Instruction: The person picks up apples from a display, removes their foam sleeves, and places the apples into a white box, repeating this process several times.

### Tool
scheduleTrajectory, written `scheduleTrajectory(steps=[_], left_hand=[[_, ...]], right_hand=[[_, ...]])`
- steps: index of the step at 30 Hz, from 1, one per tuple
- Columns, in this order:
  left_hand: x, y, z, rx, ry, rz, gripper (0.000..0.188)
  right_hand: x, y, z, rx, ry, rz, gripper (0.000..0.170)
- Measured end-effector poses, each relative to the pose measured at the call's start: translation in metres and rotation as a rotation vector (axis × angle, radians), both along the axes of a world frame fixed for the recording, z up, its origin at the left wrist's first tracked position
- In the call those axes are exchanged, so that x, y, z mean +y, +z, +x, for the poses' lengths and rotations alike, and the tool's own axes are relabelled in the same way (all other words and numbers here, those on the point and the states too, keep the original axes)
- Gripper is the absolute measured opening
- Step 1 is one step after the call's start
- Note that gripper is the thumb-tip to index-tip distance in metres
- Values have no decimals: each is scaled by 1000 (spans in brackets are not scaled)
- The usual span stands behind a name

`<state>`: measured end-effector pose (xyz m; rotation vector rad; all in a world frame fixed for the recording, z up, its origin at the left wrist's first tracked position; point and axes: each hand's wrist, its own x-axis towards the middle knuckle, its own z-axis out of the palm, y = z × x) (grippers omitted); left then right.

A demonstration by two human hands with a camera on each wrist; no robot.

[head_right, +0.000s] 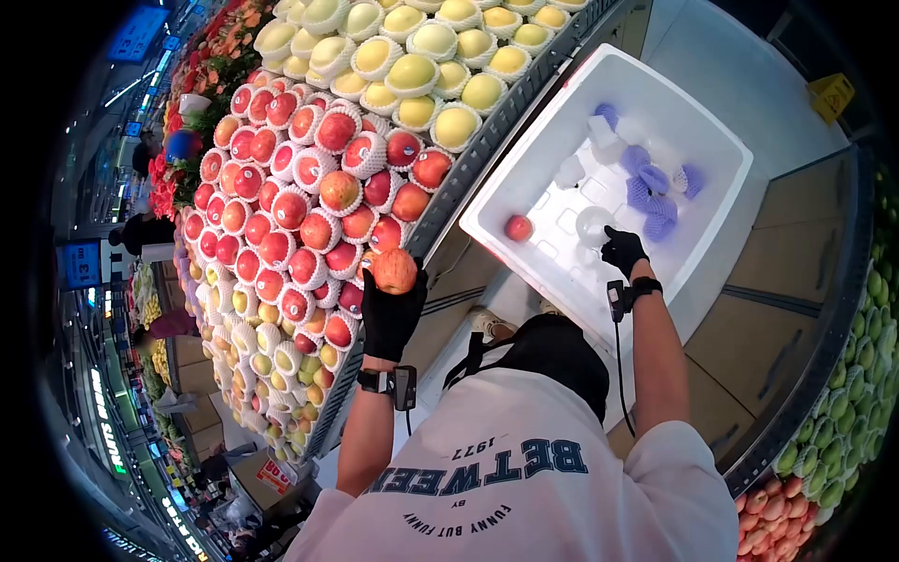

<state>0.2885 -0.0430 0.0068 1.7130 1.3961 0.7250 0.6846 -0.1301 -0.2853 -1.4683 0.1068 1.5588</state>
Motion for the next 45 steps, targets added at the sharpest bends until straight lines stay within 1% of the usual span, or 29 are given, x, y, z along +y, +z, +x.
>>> scheduleTrajectory(steps=[1, 2, 4, 5, 7, 9, 10, 11, 15, 17, 19, 20, 21, 23, 25, 26, 27, 29, 30, 31, 33, 35, 36, 37, 39, 41, 42, 43, 45], left_hand=[[0, -2, 0, 286, -51, 179, 40], [1, -9, -2, 211, -80, 158, 41], [2, -29, -10, 58, -133, 116, 43], [3, -36, -13, -295, -52, -151, 44], [5, -46, -17, -997, 120, -689, 45], [9, -59, -18, -1020, 131, -776, 48], [9, -66, -20, -1030, 139, -821, 50], [9, -67, -18, -962, 113, -793, 51], [9, -63, 7, -711, 9, -704, 52], [9, -65, 19, -564, -13, -676, 52], [10, -68, 32, -480, -56, -665, 52], [9, -62, 42, -460, -73, -665, 51], [7, -58, 50, -439, -90, -666, 51], [8, -58, 57, -446, -104, -670, 57], [9, -64, 60, -506, -81, -705, 59], [8, -56, 63, -545, -56, -726, 58], [8, -53, 62, -547, -28, -726, 56], [7, -49, 59, -546, 31, -726, 54], [7, -47, 56, -540, 60, -711, 44], [8, -47, 51, -547, 70, -721, 43], [10, -48, 37, -561, 89, -740, 42], [7, -53, 18, -591, 124, -741, 41], [4, -55, 8, -597, 150, -748, 41], [2, -56, 0, -605, 177, -755, 40], [-4, -58, -15, -586, 253, -769, 40], [-15, -63, -33, -595, 290, -758, 39], [-19, -68, -43, -598, 308, -757, 39], [-25, -66, -48, -602, 333, -759, 39], [-34, -64, -56, -607, 378, -764, 39]], right_hand=[[0, -7, 3, -112, -36, 176, 27], [0, -9, 2, -222, -72, 351, 29], [10, 22, 4, 11, -280, 460, 37], [15, 41, 4, 130, -380, 510, 42], [28, 59, 3, 85, -318, 375, 41], [37, 72, 2, 64, -121, 318, 40], [41, 69, 4, 80, 11, 376, 36], [47, 70, -3, 9, 151, 465, 35], [74, 131, -48, 124, 487, 516, 29], [80, 162, -83, 141, 664, 569, 36], [83, 152, -112, 149, 844, 817, 39], [81, 167, -124, 311, 807, 711, 41], [79, 203, -132, 121, 931, 649, 47], [79, 228, -146, -90, 961, 652, 51], [84, 216, -144, -130, 946, 709, 51], [87, 205, -143, -149, 937, 737, 51], [90, 195, -139, -366, 917, 824, 49], [86, 182, -124, -187, 790, 794, 53], [86, 177, -116, -337, 801, 791, 57], [84, 174, -105, -319, 790, 683, 60], [84, 125, -88, -224, 684, 555, 57], [79, 123, -73, -240, 664, 505, 45], [77, 118, -67, -243, 661, 484, 31], [75, 114, -62, -280, 680, 437, 26], [77, 85, -58, -268, 714, 238, 27], [78, 6, -45, -417, 910, 376, 39], [78, -17, -49, -457, 928, 348, 46], [77, -39, -53, -497, 947, 320, 53], [78, -58, -65, -505, 822, 69, 70]])
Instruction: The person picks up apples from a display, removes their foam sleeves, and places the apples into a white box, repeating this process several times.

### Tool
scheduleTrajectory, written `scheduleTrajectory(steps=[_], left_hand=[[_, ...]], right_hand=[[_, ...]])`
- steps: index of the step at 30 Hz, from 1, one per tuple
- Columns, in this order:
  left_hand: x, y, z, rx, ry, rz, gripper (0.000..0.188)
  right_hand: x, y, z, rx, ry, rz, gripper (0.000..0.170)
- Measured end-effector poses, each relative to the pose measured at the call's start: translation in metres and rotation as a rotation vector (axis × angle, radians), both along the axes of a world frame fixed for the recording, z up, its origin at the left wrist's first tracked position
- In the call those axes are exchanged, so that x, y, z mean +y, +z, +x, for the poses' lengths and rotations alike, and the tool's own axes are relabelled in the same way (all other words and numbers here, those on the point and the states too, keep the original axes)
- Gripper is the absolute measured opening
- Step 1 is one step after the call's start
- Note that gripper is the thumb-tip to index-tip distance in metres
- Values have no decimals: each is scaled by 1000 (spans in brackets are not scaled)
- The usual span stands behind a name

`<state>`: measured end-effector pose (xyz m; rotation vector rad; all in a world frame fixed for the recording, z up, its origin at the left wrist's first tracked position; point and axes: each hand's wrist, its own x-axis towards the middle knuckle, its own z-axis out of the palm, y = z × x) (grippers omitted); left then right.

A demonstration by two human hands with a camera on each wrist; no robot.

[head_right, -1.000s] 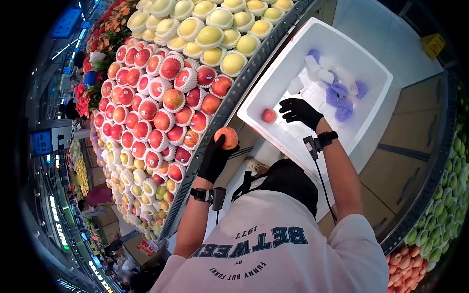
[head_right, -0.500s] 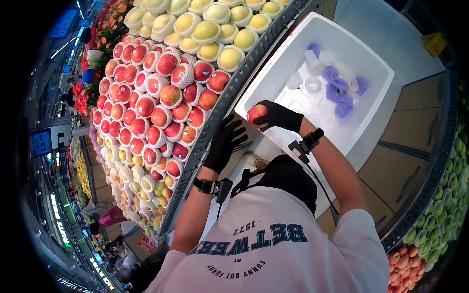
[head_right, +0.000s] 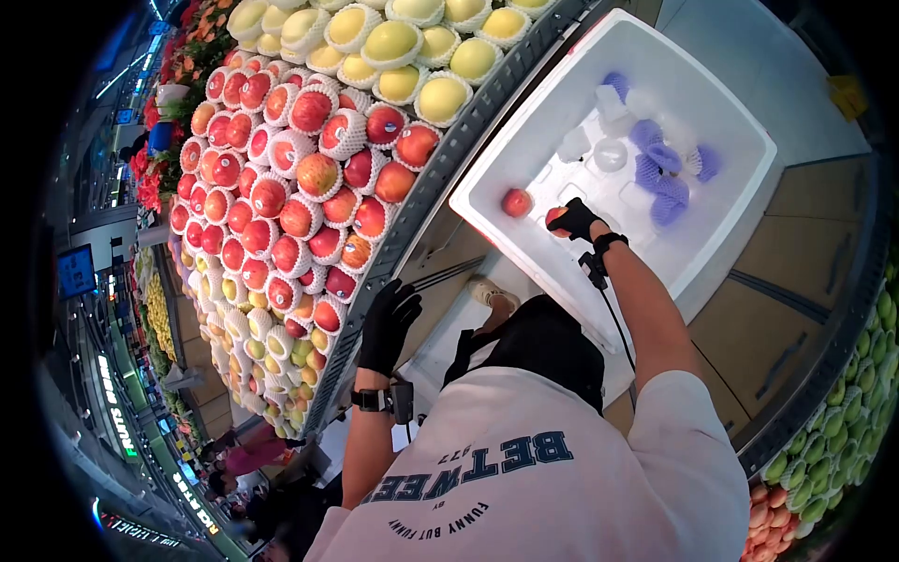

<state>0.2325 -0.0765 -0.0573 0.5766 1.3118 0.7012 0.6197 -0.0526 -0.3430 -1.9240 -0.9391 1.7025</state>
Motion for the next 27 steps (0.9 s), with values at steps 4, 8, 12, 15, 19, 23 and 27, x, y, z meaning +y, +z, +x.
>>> scheduleTrajectory(steps=[4, 8, 12, 15, 19, 23, 27], left_hand=[[-18, -4, -13, 45, 59, -25, 40], [-29, -4, -21, 53, 58, -40, 40], [-33, -1, -20, 75, 102, -33, 37], [-34, 0, -22, 99, 93, -19, 36], [-33, 2, -23, 104, 114, -49, 39], [-35, -2, -24, 57, 141, -82, 41], [-35, -2, -17, 38, 197, -102, 39]], right_hand=[[8, -42, -13, -122, 195, -41, 85], [21, -42, -23, -80, 210, -128, 71], [33, -60, -32, -148, 313, -160, 66], [34, -96, -37, -239, 428, -91, 75], [25, -112, -37, -339, 478, 145, 84], [20, -84, -38, -248, 335, 165, 83], [17, -86, -42, -280, 317, 187, 83]])
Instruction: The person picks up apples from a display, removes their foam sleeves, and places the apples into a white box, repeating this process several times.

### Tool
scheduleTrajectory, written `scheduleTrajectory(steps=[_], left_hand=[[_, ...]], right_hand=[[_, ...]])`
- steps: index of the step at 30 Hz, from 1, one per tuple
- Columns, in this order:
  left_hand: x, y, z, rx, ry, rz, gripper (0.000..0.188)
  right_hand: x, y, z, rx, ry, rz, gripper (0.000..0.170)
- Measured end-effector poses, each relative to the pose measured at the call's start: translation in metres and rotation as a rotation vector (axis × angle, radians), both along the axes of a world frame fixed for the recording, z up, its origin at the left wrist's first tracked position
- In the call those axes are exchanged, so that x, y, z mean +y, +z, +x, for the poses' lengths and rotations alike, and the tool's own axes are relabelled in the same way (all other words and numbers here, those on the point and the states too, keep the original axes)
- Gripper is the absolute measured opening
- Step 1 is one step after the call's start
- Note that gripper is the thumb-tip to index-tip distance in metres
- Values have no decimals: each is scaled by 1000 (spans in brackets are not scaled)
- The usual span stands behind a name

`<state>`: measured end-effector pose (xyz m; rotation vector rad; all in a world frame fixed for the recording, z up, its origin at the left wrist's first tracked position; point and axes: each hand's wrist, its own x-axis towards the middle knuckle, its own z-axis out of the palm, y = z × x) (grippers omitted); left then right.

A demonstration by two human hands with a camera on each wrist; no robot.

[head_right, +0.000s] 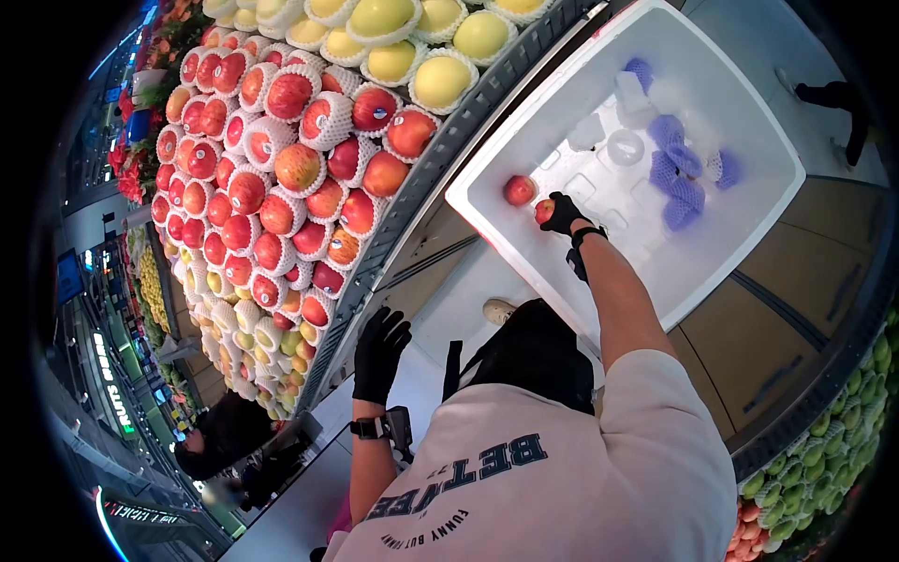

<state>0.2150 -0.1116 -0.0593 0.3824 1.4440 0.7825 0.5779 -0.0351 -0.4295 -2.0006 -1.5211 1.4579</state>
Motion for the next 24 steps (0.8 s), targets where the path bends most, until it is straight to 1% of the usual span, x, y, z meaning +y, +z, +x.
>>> scheduleTrajectory(steps=[3, 6, 9, 13, 17, 18, 21, 22, 24], left_hand=[[2, 0, 3, 7, -4, 6, 39], [5, 2, 5, 11, -12, 13, 39], [7, 0, 6, 7, -26, 21, 39], [14, 1, 9, -17, -51, 31, 39], [22, 4, 11, 20, -134, 54, 41], [25, 4, 11, -7, -119, 59, 40], [31, 6, 8, -74, -103, 84, 37], [33, 7, 7, -83, -115, 99, 36], [35, 8, 5, -77, -138, 138, 34]], right_hand=[[-1, 0, 4, 44, 20, -13, 82], [-1, -3, 8, 5, 50, -22, 84], [-11, 2, 12, -77, -31, 14, 83], [-9, 20, 25, -41, 26, -107, 84], [-18, -2, 37, -84, 57, -150, 80], [-21, -5, 41, -93, 65, -159, 79], [-35, -1, 54, -110, 17, -109, 68], [-41, 3, 57, -116, -70, -107, 56], [-45, 16, 68, -6, -149, -231, 46]])
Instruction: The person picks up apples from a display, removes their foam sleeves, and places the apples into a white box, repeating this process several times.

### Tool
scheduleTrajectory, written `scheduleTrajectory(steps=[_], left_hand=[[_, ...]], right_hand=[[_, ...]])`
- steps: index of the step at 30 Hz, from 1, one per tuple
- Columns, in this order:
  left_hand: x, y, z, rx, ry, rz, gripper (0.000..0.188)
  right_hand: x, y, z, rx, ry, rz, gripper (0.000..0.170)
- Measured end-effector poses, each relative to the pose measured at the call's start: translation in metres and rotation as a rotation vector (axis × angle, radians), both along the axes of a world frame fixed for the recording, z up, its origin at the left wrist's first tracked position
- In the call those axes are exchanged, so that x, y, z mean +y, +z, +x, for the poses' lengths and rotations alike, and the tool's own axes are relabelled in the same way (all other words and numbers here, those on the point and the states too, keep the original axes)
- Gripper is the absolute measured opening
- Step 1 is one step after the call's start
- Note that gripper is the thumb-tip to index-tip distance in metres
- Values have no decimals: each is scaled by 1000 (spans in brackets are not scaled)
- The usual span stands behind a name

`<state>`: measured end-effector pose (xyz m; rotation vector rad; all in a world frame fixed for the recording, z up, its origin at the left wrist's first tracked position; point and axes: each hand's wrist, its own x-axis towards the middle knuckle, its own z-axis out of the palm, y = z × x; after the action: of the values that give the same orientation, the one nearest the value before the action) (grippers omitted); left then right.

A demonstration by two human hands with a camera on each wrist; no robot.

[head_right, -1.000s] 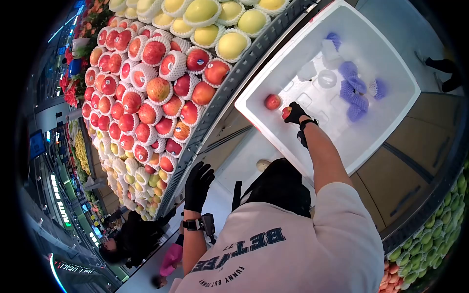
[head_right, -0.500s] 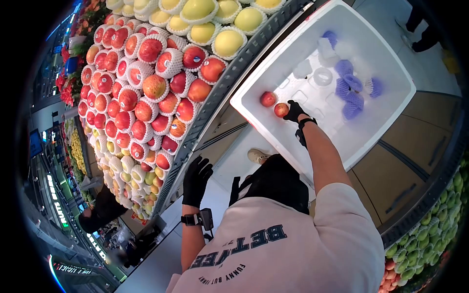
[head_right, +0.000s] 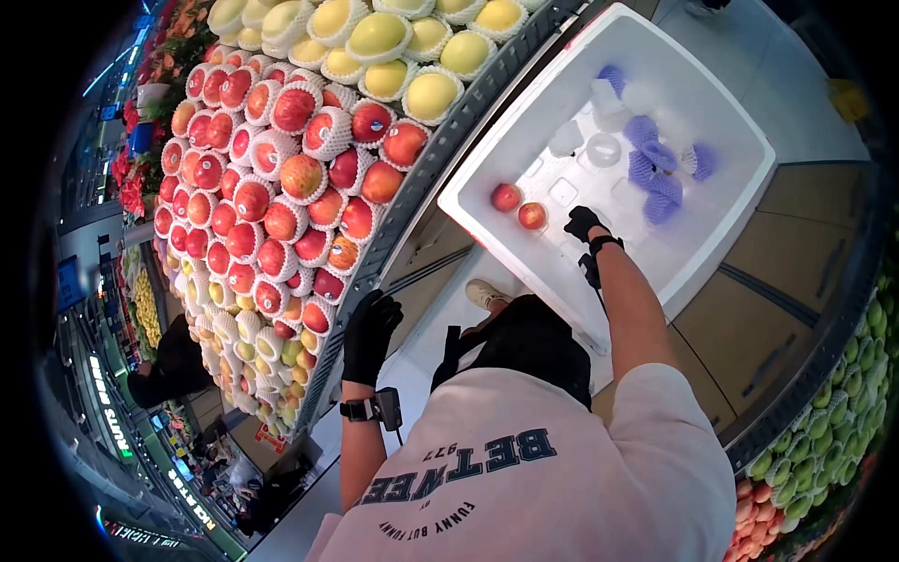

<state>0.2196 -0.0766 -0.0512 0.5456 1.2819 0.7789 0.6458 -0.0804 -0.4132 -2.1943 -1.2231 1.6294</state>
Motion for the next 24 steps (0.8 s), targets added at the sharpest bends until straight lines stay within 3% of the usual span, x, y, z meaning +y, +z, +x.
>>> scheduleTrajectory(steps=[1, 2, 3, 5, 7, 11, 14, 15, 16, 17, 18, 20, 21, 23, 24], left_hand=[[1, 1, 0, 14, -7, 24, 32], [3, 3, 0, 28, -14, 48, 30], [3, 6, 0, 302, -184, 187, 28], [5, 13, -1, 851, -517, 466, 25], [9, -1, -17, 823, -499, 505, 22], [20, -1, -34, 928, -579, 633, 11], [31, -8, -46, -216, -62, 308, 14], [36, -2, -49, 68, -231, 466, 16], [39, 7, -51, 360, -389, 618, 19], [43, 7, -57, 212, -320, 531, 21], [47, 7, -64, 64, -238, 442, 24], [53, 16, -73, -259, -23, 202, 28], [56, 22, -78, -447, 99, 51, 29], [61, 23, -94, -456, 23, 104, 29], [63, 27, -101, -475, 7, 119, 26]], right_hand=[[-2, 7, 5, 54, -45, -58, 41], [-1, 7, 10, 83, 17, -101, 21], [-5, 8, 16, 51, 128, -73, 7], [-15, 12, 27, 24, 304, 7, 7], [-36, -26, 47, 70, 376, 198, 8], [-49, -6, 60, 114, 321, 236, 8], [-55, 41, 55, 194, 86, 156, 3], [-55, 66, 53, 222, -1, 131, 2], [-50, 122, 38, 421, -403, -8, 7], [-48, 132, 36, 457, -575, -55, 16], [-48, 141, 38, 296, -305, 82, 19], [-43, 159, 29, 228, -245, 198, 12], [-37, 175, 20, 321, -460, 183, 8], [-25, 209, 5, 500, -682, 154, 15], [-19, 212, 1, 504, -690, 160, 22]])
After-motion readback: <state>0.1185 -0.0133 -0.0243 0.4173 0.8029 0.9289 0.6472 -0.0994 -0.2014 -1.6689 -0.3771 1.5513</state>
